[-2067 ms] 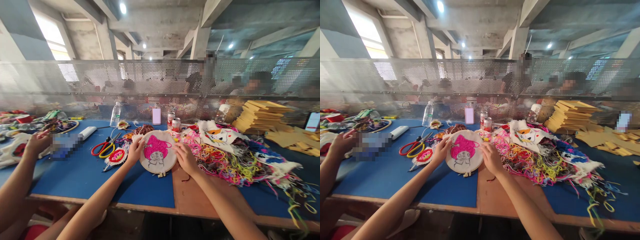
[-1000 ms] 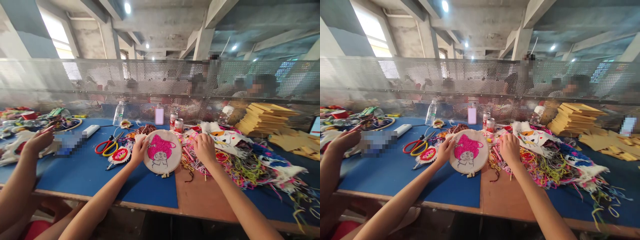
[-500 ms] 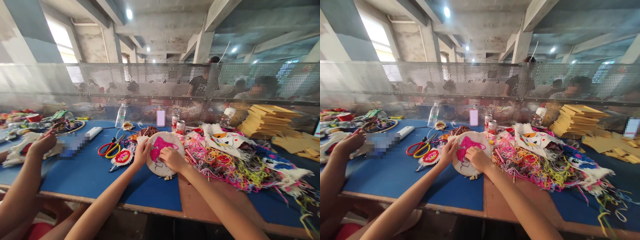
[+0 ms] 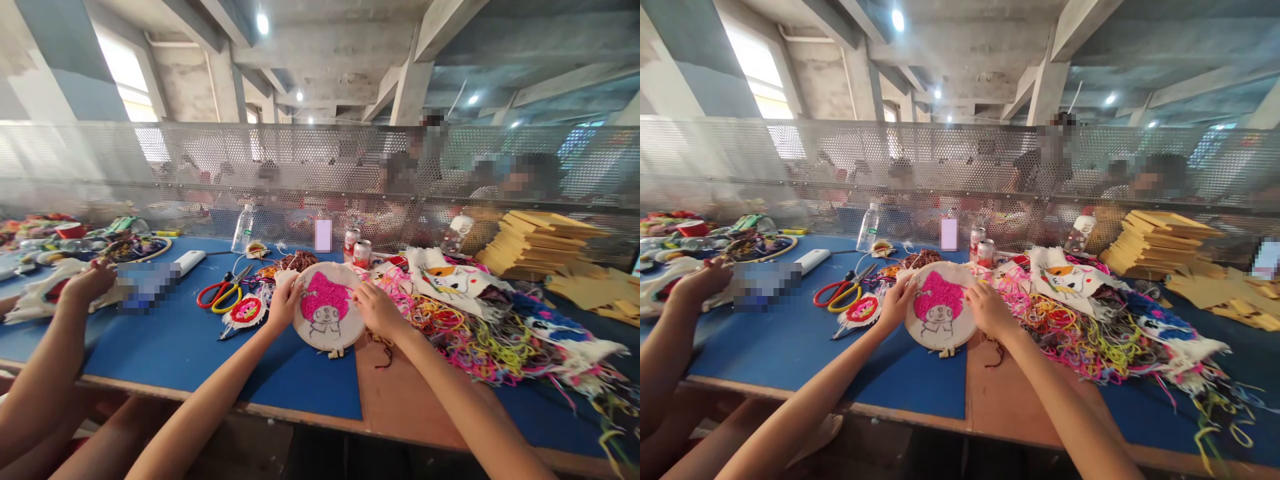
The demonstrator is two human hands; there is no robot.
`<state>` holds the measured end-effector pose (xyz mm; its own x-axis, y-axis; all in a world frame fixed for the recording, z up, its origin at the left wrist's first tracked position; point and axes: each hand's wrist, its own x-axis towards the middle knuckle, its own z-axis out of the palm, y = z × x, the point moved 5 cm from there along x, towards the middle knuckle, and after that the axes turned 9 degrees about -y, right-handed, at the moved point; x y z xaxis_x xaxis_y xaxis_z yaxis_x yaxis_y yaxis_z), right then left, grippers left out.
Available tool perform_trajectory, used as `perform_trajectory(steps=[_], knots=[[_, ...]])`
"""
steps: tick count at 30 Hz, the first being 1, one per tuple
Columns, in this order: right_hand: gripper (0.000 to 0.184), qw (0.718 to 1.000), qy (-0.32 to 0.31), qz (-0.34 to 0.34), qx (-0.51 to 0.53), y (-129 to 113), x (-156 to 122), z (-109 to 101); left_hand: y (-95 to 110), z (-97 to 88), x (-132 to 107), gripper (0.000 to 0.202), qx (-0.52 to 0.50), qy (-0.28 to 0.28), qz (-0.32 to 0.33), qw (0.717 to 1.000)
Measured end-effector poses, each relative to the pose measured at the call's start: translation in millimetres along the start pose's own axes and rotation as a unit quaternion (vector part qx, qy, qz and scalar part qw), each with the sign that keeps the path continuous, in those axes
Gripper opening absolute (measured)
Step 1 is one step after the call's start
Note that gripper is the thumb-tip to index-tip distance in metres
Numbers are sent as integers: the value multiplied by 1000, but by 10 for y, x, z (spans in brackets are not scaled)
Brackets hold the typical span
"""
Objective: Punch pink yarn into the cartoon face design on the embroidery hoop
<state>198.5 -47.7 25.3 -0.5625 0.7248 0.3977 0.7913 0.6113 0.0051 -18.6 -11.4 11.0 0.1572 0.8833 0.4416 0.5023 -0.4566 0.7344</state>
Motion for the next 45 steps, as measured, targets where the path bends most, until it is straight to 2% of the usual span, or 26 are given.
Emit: perform_trajectory(steps=[3, 5, 7, 10, 12, 16, 20, 24, 26, 27, 32, 41, 45], knots=[[16, 991, -15, 107, -75, 402, -127, -57, -7, 1, 8, 40, 4, -2, 2, 1000], [18, 970, -26, 206, -130, 714, -241, -99, -18, 0, 10, 40, 9, -2, -1, 1000], [22, 953, -20, 264, -148, 963, -351, -144, -29, -2, 10, 40, 13, 0, -7, 1000], [24, 937, -18, 310, -162, 1186, -467, -181, -31, 0, 8, 39, 14, 0, -8, 1000], [22, 932, -17, 322, -166, 1224, -489, -187, -23, 2, 8, 38, 15, -3, -7, 1000], [14, 947, 44, 284, -145, 1020, -385, -207, -5, 1, 10, 40, 13, -8, -8, 1000], [7, 977, 127, 163, -58, 494, -183, -192, 12, -3, 4, 40, 4, -9, -9, 1000], [19, 991, 123, 20, 40, -115, -9, -47, 11, -1, 4, 40, 0, -5, -12, 1000], [9, 992, 104, 15, 71, -290, 47, 49, 4, 2, 8, 40, 0, -3, -11, 1000], [6, 992, 98, 24, 77, -340, 67, 89, 1, 3, 10, 40, 1, -3, -11, 1000], [18, 992, 91, 53, 73, -397, 130, 181, 10, -6, 6, 40, 3, -1, -8, 1000], [5, 993, 90, 58, 55, -412, 197, 228, 58, -18, -13, 40, 4, 5, -2, 1000], [6, 995, 82, 46, 20, -436, 219, 266, 59, -22, -18, 41, 8, 7, 1, 1000]])
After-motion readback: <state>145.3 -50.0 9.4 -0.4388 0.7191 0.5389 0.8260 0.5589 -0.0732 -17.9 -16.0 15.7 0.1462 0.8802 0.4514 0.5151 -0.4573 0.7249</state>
